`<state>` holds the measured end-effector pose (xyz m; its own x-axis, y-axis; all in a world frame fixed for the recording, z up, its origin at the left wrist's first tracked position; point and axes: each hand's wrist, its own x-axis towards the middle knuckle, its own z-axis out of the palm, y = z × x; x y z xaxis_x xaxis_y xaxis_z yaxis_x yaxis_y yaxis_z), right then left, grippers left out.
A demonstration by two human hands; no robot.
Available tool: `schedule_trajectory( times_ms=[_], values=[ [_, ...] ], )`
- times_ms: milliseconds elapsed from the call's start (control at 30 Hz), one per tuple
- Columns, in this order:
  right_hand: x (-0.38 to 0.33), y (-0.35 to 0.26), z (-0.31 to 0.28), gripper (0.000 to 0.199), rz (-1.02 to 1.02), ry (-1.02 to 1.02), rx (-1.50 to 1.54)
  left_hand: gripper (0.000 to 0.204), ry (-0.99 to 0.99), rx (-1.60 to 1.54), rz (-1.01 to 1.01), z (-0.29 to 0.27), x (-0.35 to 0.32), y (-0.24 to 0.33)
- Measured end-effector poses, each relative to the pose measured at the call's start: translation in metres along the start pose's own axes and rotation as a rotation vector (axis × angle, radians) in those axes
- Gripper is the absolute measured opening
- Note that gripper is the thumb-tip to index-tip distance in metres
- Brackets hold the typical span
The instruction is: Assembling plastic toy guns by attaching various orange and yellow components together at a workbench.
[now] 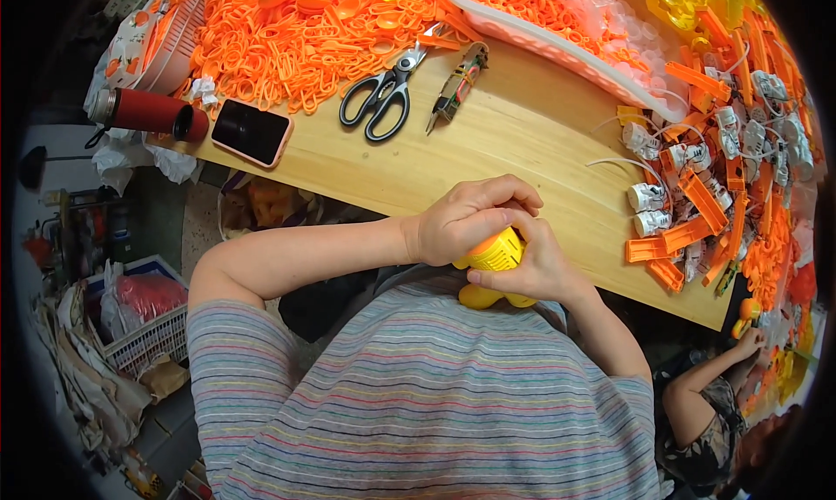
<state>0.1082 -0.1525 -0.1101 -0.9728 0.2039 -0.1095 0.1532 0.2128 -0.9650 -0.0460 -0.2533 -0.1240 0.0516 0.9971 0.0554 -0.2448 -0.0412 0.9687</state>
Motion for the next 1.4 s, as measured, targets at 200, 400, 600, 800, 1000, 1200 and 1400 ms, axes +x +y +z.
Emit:
schedule_trajectory(
  times_ms=[200,400,600,800,1000,1200,1400],
  values=[
    [-0.001,-0.004,0.002,0.067,-0.011,0.053,-0.061,0.040,-0.020,-0.071,0.015,-0.001,0.006,-0.004],
    [0.017,-0.008,-0.024,0.063,0.217,0.159,0.143,0.044,0.231,0.446,0.263,-0.022,0.039,0.027],
    [0.033,-0.009,-0.038,0.045,0.316,0.330,1.364,0.041,0.322,0.996,0.719,-0.015,0.011,0.055],
    [0.021,0.015,-0.040,0.050,0.280,0.353,0.662,0.028,0.677,0.466,0.412,-0.038,0.003,0.053],
    [0.039,-0.019,-0.034,0.069,-0.368,0.439,-0.296,0.036,0.677,-0.094,-0.003,-0.048,0.015,0.030],
    [0.040,0.013,-0.031,0.065,-0.180,0.422,-0.074,0.016,0.620,1.402,0.534,-0.106,0.033,0.051],
    [0.045,0.003,-0.017,0.061,-0.153,0.458,-0.044,0.024,1.245,1.802,0.131,-0.267,0.027,0.086]
  ],
)
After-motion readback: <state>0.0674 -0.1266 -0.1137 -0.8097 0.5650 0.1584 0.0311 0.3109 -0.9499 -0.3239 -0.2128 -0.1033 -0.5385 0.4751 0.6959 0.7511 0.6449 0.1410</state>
